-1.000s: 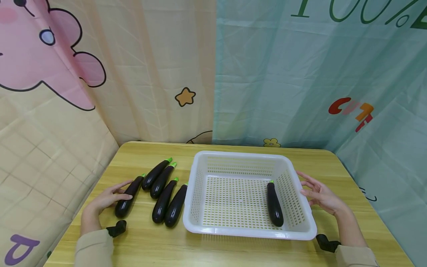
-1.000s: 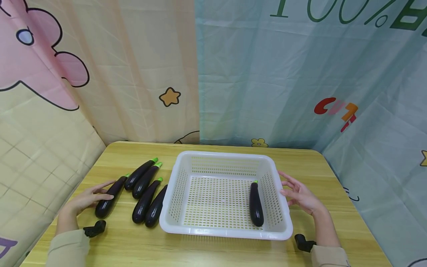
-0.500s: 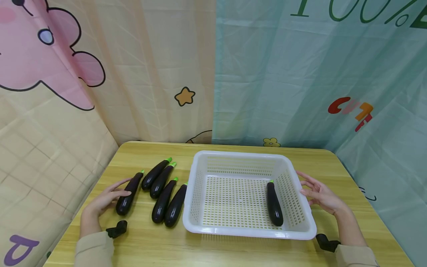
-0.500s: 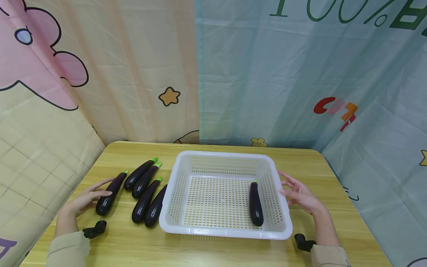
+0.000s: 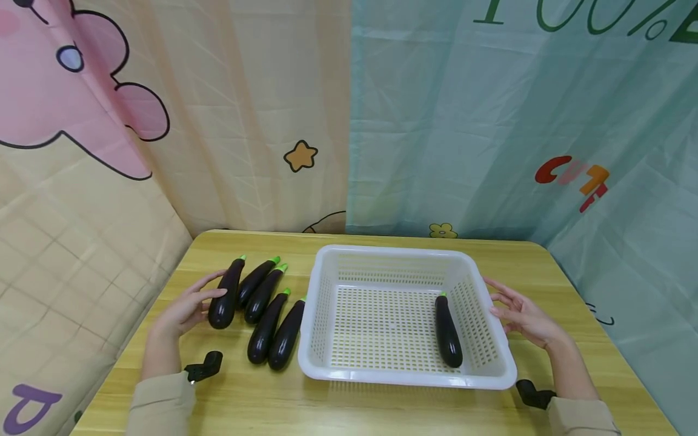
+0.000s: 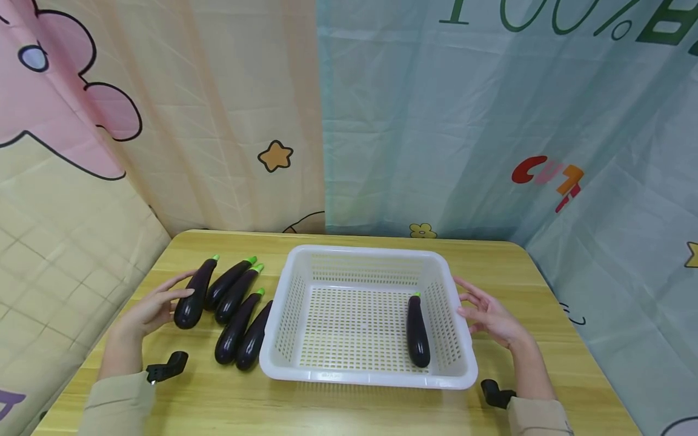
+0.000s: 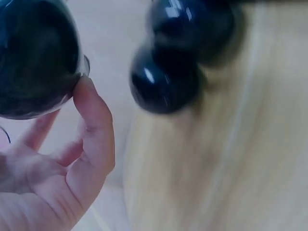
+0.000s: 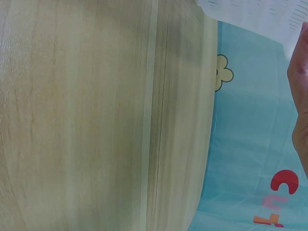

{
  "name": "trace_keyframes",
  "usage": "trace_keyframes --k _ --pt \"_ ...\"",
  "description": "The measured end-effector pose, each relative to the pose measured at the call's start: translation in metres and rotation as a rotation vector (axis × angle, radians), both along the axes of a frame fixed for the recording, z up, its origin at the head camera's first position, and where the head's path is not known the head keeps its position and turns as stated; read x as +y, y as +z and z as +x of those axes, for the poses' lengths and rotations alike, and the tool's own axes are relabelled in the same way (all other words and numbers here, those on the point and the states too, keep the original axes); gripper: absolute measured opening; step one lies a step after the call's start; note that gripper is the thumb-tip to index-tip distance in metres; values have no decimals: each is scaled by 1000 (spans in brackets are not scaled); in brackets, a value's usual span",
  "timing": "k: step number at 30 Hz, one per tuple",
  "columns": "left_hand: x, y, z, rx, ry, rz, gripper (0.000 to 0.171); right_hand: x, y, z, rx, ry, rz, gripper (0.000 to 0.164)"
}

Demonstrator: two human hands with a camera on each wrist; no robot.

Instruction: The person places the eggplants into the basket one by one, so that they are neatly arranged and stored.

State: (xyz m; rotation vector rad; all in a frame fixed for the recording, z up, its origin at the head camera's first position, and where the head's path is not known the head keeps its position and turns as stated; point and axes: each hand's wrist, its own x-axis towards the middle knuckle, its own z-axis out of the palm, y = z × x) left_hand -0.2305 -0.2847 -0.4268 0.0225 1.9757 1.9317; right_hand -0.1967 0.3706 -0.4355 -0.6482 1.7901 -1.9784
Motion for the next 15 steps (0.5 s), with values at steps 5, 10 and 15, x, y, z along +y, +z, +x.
trace_keyframes --k 5,10,15 --pt "19 11 -5 -6 5 40 49 -1 2 0 -9 0 -8 60" --pt "38 23 -8 7 16 56 51 -1 2 0 -4 -2 -5 60" --pt "58 35 -11 22 16 57 55 0 1 0 -1 -6 9 60"
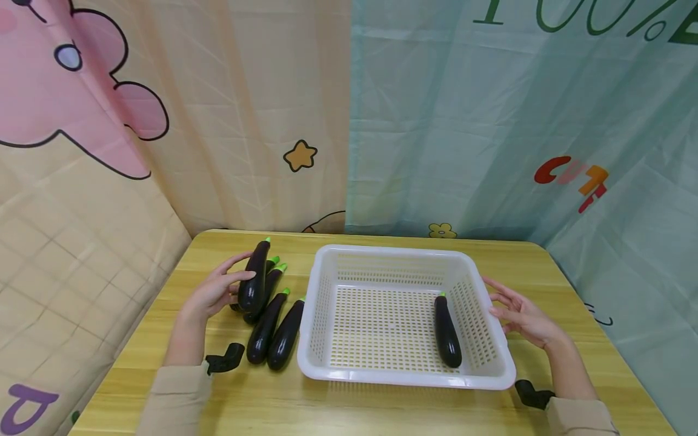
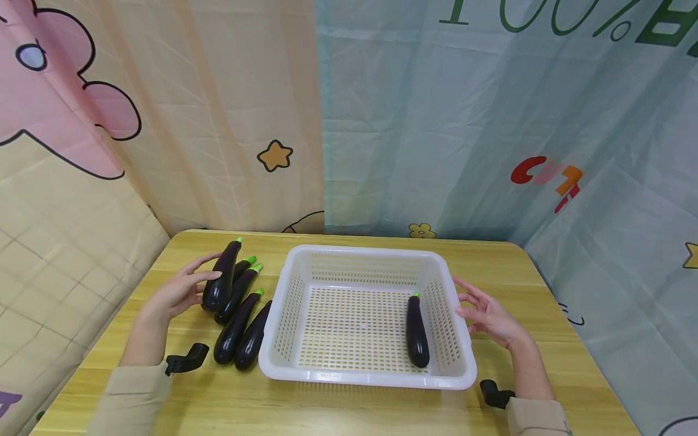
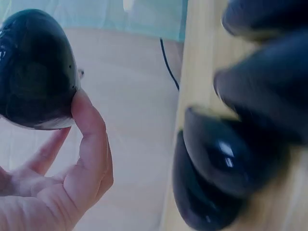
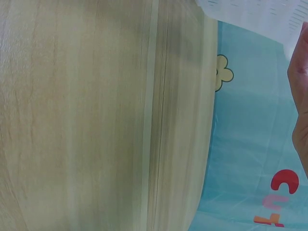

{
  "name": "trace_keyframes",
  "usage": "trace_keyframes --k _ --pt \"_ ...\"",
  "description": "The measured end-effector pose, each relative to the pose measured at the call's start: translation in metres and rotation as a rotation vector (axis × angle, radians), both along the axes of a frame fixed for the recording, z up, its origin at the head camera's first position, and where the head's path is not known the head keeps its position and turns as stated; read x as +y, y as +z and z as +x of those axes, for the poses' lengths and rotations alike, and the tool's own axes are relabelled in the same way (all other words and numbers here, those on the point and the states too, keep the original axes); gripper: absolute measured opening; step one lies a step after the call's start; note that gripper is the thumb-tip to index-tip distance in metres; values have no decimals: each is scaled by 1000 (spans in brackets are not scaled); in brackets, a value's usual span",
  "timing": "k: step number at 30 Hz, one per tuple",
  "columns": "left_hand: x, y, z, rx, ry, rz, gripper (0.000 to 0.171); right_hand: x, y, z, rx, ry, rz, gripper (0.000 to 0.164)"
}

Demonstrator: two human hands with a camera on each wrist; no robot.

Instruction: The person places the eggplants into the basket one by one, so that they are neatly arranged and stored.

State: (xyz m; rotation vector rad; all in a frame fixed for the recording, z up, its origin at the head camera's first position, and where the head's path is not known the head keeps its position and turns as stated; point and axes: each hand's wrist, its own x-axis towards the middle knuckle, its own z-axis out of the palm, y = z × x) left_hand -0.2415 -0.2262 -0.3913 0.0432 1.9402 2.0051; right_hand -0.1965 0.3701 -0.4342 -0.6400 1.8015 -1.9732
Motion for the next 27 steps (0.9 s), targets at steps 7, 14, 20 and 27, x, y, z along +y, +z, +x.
trace_keyframes --k 7,14,20,27 --pt "33 15 -6 41 -16 -11 63 0 0 1 2 5 -15 60" --pt "68 27 -8 73 -45 -19 62 -1 0 1 -1 7 -18 60" --pt "95 35 -7 74 -62 -48 61 -1 1 1 -5 5 -18 60" --pt "121 44 -8 85 -100 -82 62 0 0 0 -6 7 -18 61"
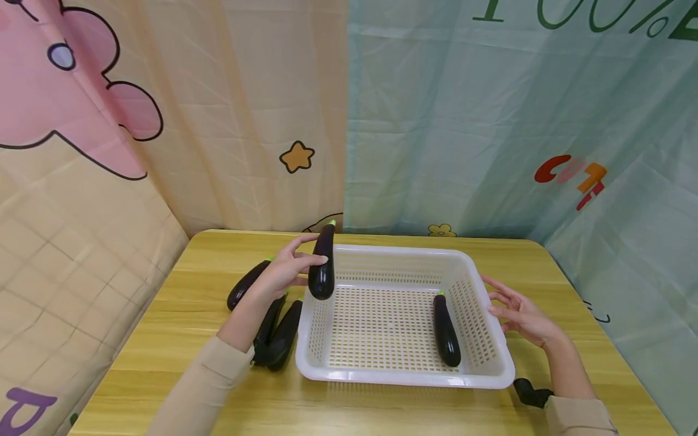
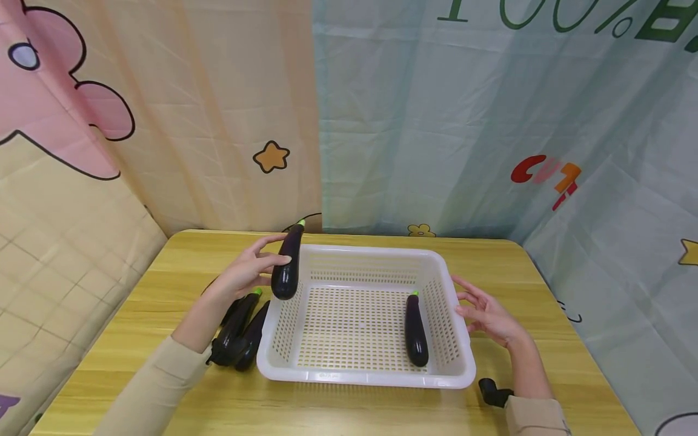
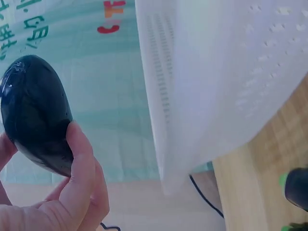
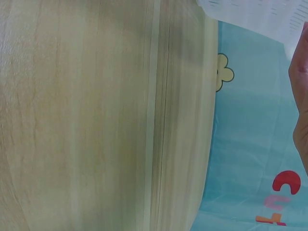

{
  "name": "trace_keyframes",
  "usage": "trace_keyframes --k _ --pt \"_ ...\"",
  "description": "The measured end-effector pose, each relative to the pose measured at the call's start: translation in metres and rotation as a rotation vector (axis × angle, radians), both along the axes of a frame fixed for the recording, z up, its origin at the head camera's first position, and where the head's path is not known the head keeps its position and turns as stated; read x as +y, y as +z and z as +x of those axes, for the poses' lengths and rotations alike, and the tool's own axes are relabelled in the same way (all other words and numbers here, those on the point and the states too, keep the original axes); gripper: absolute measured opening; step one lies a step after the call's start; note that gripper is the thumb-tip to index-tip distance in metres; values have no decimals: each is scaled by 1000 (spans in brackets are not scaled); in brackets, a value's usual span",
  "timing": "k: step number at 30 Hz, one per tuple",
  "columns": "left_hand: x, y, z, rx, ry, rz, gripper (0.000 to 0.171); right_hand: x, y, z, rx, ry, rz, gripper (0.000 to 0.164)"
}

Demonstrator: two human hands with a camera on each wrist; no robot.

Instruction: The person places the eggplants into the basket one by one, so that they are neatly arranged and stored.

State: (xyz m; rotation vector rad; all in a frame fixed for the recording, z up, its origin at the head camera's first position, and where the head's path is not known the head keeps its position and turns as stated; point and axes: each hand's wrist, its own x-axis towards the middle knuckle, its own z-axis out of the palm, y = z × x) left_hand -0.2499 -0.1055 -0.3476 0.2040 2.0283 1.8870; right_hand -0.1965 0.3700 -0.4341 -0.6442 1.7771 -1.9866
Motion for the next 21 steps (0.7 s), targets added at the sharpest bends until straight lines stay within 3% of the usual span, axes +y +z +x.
trace_keyframes --k 13,21 --pt "51 19 0 7 -32 -66 60 0 -1 0 -2 -19 12 61" --pt "80 20 -3 29 -89 -61 61 1 -1 -1 -2 -11 1 61"
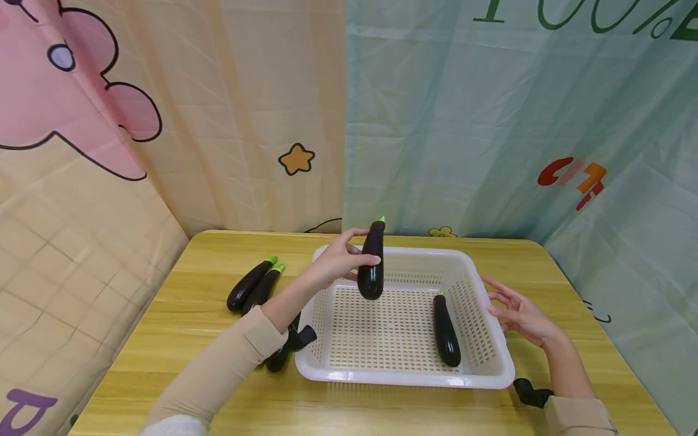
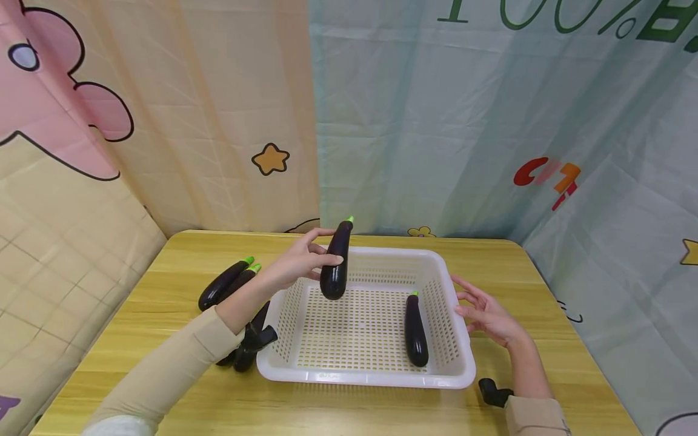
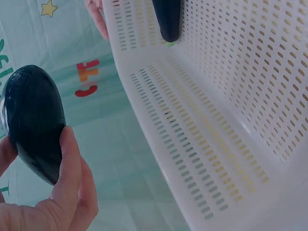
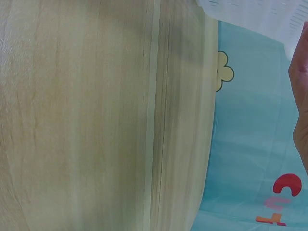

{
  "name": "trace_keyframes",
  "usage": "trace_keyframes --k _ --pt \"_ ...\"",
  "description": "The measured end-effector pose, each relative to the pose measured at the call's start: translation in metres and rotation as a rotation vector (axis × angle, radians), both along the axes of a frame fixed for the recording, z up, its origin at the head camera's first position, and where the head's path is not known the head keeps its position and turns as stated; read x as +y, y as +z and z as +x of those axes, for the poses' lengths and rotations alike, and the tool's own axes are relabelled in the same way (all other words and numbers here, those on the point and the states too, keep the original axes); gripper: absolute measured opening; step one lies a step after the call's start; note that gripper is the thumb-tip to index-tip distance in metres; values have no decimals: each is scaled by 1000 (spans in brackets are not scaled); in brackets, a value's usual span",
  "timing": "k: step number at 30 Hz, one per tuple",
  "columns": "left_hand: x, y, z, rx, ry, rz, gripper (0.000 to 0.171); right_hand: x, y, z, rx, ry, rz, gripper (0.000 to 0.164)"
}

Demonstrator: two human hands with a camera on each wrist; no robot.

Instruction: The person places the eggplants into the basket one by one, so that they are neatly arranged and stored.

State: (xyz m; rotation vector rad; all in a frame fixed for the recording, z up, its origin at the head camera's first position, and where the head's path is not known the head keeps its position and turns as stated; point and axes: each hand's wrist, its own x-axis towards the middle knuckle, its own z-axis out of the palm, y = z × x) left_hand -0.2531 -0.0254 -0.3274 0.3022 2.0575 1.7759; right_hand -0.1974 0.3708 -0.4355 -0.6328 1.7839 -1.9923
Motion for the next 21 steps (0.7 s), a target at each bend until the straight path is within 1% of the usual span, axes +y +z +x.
trace_keyframes --k 5,11,16,21 --pt "20 -6 -1 23 -45 -11 62 1 0 0 -2 11 -8 61" --pt "44 -15 -4 0 -79 -19 65 1 -1 -1 1 19 -16 61" --pt "62 -28 -6 -10 -92 -46 64 1 -2 -1 5 21 -21 61" --pt "76 -40 -4 -12 -122 -80 64 1 -2 -2 5 12 -2 61"
